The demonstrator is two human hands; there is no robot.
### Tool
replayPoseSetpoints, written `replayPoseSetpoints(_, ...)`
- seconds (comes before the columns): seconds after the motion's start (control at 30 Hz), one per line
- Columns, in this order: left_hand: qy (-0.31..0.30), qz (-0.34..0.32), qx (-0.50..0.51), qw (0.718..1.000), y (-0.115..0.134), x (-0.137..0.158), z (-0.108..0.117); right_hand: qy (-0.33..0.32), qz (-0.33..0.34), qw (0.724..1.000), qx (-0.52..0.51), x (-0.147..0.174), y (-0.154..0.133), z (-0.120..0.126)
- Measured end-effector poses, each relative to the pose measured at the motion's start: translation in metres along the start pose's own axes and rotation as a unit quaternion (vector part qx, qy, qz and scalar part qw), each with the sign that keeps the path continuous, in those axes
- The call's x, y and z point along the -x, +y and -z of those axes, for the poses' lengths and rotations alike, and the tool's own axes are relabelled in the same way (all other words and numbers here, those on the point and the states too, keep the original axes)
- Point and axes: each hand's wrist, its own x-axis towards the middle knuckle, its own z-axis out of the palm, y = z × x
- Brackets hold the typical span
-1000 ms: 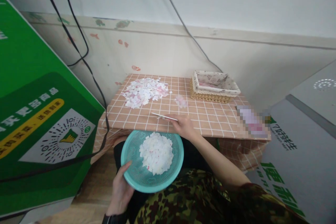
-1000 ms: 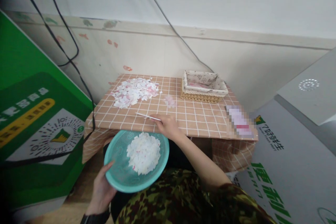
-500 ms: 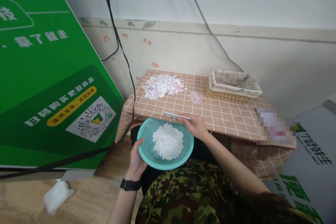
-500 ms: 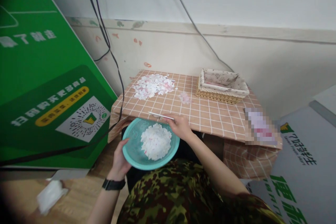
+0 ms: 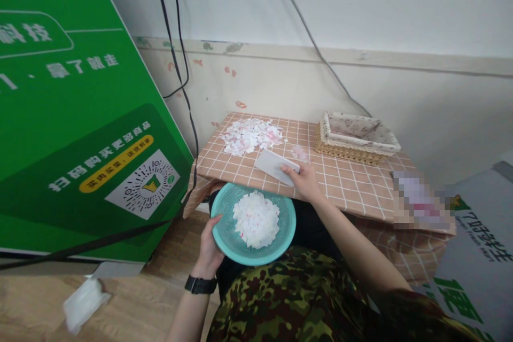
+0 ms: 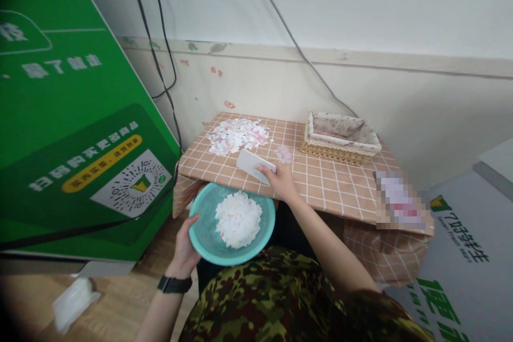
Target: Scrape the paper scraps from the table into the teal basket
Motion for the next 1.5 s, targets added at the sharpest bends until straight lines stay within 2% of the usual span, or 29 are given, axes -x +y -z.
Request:
replayPoseSetpoints(0.07, 0.01, 0.002, 0.004, 1.0, -0.002, -0.002, 0.003, 0.04, 0.019, 0.998, 0.036, -0.025, 0.01, 0.001)
replayPoseSetpoints(0.17, 0.04, 0.004, 0.003, 0.999, -0.005, -0.007, 0.008, 0.033, 0.04, 0.997, 0.06, -0.061, 0.016, -0.002)
replayPoseSetpoints(0.37, 0.049, 0.015, 0.01, 0.999, -0.014, -0.021, 0.024, -0.08, 0.127, 0.987, 0.062, -0.109, 0.007, -0.017)
replayPoseSetpoints(0.57, 0.074, 0.011, 0.012, 0.997, -0.013, -0.025, 0.037, -0.126, 0.177, 0.97, 0.108, -0.141, 0.009, -0.021)
replayPoseSetpoints(0.83, 0.094, -0.013, 0.016, 0.995, -0.013, -0.023, 0.042, -0.168, 0.111, 0.979, 0.031, -0.137, 0.011, -0.016)
replayPoseSetpoints(0.97, 0.096, -0.027, 0.007, 0.995, -0.014, -0.024, 0.043, -0.151, 0.093, 0.984, 0.01, -0.132, 0.01, -0.013)
replayPoseSetpoints(1.07, 0.088, -0.034, 0.003, 0.996, -0.015, -0.025, 0.044, -0.162, 0.092, 0.982, 0.018, -0.132, 0.011, -0.008)
replayPoseSetpoints(1.23, 0.083, -0.023, 0.003, 0.996, -0.015, -0.025, 0.045, -0.143, 0.03, 0.989, 0.004, -0.132, 0.011, 0.003)
replayPoseSetpoints(1.5, 0.079, -0.029, 0.002, 0.996, -0.016, -0.026, 0.046, -0.151, 0.022, 0.988, -0.025, -0.131, 0.016, 0.002)
